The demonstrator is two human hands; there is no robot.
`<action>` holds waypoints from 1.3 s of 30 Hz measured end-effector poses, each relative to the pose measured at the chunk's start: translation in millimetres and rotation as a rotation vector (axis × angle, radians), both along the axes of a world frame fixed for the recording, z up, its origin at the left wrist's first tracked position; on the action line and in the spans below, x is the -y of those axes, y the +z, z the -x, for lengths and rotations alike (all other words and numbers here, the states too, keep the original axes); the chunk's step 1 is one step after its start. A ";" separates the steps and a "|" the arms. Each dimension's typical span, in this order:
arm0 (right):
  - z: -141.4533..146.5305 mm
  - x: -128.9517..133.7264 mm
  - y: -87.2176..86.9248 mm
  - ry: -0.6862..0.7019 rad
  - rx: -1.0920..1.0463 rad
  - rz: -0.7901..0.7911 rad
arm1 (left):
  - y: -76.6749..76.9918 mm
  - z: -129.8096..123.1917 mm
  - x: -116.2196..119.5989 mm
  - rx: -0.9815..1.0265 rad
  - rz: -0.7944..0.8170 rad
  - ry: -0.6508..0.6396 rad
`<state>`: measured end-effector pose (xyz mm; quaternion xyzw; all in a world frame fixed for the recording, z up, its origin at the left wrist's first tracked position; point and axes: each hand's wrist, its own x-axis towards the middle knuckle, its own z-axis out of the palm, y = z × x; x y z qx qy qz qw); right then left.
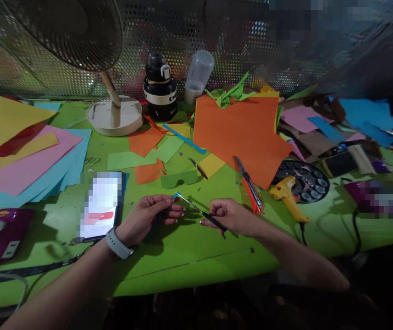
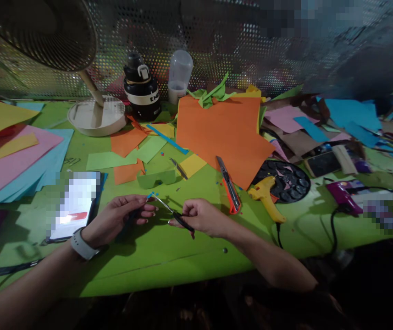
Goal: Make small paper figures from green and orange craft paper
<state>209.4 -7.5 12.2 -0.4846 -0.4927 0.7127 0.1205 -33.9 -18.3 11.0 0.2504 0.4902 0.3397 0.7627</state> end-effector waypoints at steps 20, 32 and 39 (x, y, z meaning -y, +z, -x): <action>4.0 1.6 4.2 0.032 -0.001 0.013 | 0.5 -0.7 1.0 0.064 -0.052 0.056; 4.9 1.5 5.3 -0.003 -0.002 0.016 | 1.5 -0.7 1.1 0.062 -0.050 0.051; 2.8 1.5 4.7 0.023 0.033 -0.012 | -0.5 0.6 1.2 0.065 -0.051 0.035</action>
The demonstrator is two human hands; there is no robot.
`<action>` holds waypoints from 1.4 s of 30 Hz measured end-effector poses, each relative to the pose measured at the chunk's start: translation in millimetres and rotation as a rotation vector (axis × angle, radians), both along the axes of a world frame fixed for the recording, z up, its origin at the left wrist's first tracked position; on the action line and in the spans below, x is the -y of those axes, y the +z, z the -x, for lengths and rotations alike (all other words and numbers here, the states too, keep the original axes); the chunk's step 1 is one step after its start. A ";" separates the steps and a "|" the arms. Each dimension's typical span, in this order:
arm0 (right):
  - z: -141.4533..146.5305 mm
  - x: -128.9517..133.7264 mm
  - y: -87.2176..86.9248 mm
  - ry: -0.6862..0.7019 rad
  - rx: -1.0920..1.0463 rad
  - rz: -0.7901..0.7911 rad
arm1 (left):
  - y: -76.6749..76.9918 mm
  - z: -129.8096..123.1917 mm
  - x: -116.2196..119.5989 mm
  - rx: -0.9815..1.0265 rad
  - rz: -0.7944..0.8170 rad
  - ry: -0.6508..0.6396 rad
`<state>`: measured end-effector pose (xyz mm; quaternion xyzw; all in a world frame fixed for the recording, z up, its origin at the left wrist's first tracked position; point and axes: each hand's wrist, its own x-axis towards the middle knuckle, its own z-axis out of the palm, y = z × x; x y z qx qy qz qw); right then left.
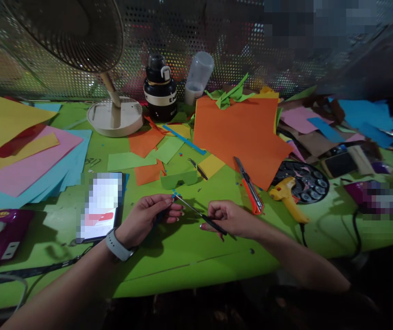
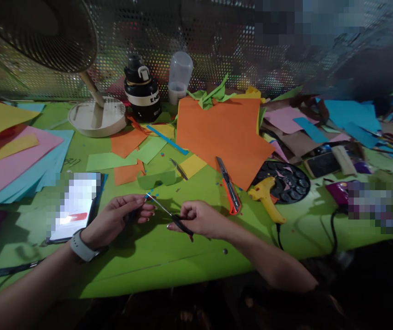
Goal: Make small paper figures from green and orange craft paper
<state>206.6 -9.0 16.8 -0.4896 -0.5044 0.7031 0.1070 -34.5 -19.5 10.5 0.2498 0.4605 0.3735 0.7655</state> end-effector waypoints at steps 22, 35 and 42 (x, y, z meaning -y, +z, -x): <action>-5.9 -3.1 -9.0 -0.017 -0.070 -0.026 | -2.9 0.5 -1.0 -0.006 0.002 -0.011; 0.0 -1.8 0.8 -0.002 -0.041 0.009 | -1.8 1.7 -0.1 0.047 -0.053 0.002; -3.5 -0.3 -1.0 0.036 -0.018 -0.029 | -3.1 0.5 1.5 0.047 -0.057 -0.014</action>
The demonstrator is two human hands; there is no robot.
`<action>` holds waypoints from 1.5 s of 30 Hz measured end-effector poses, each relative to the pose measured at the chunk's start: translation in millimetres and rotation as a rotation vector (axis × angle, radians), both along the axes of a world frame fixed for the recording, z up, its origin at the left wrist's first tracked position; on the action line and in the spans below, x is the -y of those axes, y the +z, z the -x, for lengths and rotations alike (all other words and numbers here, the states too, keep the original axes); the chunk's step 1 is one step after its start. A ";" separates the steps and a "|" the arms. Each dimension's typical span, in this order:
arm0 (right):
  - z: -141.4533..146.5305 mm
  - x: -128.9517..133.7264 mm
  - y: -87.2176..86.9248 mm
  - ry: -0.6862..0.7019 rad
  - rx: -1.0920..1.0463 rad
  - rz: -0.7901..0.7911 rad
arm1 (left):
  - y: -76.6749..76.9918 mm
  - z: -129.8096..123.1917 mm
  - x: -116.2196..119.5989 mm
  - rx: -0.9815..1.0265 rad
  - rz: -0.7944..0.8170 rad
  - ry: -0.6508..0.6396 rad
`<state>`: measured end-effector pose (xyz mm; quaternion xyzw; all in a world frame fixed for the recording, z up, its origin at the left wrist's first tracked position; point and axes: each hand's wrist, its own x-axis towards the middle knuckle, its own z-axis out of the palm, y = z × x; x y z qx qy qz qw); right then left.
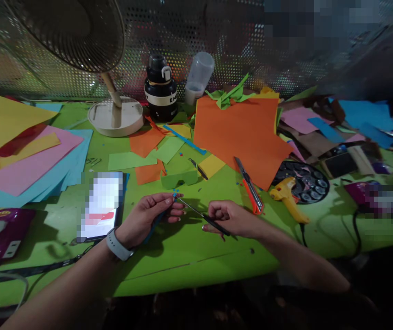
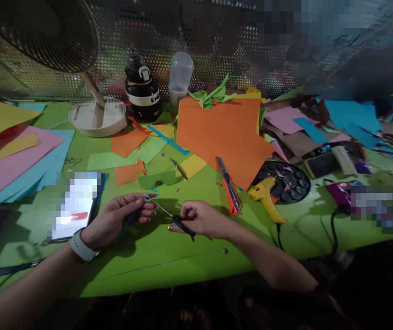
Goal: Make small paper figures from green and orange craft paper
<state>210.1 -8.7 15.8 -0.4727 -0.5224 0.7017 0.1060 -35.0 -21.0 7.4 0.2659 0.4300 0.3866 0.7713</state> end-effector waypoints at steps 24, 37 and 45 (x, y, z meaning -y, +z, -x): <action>-1.4 -2.0 -3.1 -0.049 -0.010 0.008 | 3.2 -0.1 -2.9 -0.058 0.064 0.019; -5.1 -3.9 -11.0 -0.025 0.003 0.008 | 3.5 0.4 -3.1 -0.085 0.115 -0.031; -0.6 -4.4 2.7 -0.011 -0.018 0.050 | 3.3 -1.0 -1.9 -0.057 0.053 0.025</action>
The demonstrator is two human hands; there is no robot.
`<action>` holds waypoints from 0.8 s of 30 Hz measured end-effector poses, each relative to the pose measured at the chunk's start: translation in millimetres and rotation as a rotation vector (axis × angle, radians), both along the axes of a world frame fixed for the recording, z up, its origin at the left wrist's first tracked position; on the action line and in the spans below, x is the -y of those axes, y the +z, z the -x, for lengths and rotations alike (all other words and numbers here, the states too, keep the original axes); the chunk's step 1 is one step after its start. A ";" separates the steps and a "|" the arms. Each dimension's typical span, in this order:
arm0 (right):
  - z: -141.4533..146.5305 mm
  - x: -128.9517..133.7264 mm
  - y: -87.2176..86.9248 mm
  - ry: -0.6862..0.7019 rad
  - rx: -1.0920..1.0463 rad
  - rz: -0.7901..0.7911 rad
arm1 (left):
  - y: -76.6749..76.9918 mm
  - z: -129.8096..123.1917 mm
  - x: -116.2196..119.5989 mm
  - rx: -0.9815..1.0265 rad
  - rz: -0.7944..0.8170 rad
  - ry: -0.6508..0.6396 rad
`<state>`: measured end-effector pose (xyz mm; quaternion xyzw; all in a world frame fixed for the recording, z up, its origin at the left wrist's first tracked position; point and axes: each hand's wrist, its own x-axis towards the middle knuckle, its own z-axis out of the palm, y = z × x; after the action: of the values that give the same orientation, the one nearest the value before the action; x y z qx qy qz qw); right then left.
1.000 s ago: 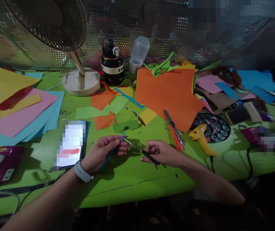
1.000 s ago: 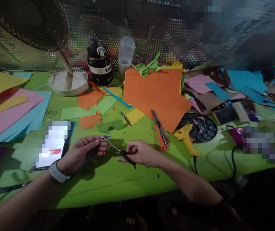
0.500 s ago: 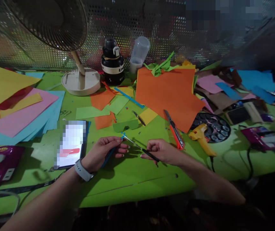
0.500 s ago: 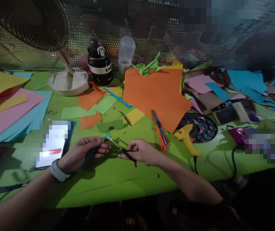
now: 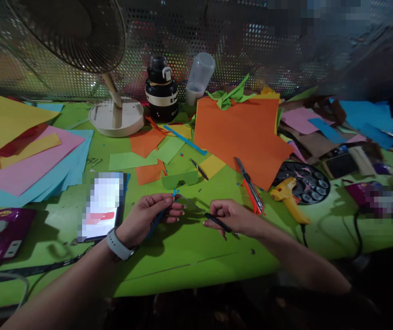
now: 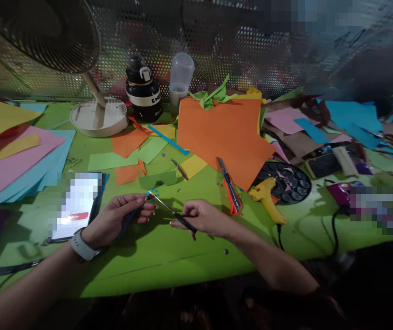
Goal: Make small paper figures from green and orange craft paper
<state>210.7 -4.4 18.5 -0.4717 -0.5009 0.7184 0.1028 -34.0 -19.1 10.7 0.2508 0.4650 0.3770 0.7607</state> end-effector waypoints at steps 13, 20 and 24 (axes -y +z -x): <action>-1.1 0.8 -3.3 0.010 -0.014 -0.005 | -0.4 2.2 0.9 0.055 -0.005 0.016; 0.7 2.7 -2.8 0.005 0.030 -0.036 | -2.0 2.2 0.1 0.040 -0.008 0.011; -0.5 3.5 -5.0 0.016 0.017 -0.053 | -2.8 2.0 0.8 0.046 -0.013 0.004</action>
<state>211.2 -7.9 13.5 -0.4707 -0.5242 0.7018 0.1052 -36.0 -19.9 7.9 0.2460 0.4457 0.3873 0.7686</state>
